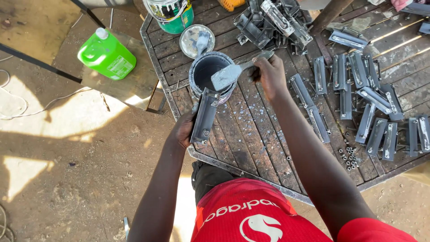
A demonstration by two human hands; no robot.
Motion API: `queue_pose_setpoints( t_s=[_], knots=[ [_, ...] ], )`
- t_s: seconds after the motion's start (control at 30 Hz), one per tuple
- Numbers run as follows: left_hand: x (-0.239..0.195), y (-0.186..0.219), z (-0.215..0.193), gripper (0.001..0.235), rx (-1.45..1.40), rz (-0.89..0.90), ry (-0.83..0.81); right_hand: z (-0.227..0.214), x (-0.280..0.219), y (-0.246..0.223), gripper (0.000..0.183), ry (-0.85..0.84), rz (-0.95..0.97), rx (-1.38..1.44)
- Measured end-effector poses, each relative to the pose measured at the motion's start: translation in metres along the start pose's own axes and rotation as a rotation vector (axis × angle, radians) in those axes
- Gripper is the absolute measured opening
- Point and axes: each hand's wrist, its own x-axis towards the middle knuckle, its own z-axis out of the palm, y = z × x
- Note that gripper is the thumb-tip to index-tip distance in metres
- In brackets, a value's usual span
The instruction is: Applying black paint to small metal brackets using a spatula on a fabrication table
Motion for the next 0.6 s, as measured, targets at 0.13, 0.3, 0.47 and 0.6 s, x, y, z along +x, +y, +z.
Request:
queue_pose_setpoints(
  t_s=[0.13, 0.3, 0.47, 0.6],
  knots=[
    [0.005, 0.003, 0.006, 0.034, 0.031, 0.004, 0.021, 0.008, -0.02, -0.023, 0.01, -0.08, -0.089, -0.087],
    [-0.01, 0.01, 0.023, 0.032, 0.094, 0.011, -0.011, -0.004, -0.012, -0.013, 0.014, -0.12, -0.187, -0.278],
    [-0.004, 0.006, 0.022, 0.029, 0.088, 0.012, 0.022, -0.004, -0.026, -0.04, 0.011, -0.073, -0.249, -0.173],
    [-0.002, 0.003, 0.028, 0.029, 0.095, 0.046, -0.008, 0.002, -0.04, -0.04, 0.016, -0.12, -0.207, -0.336]
  ],
)
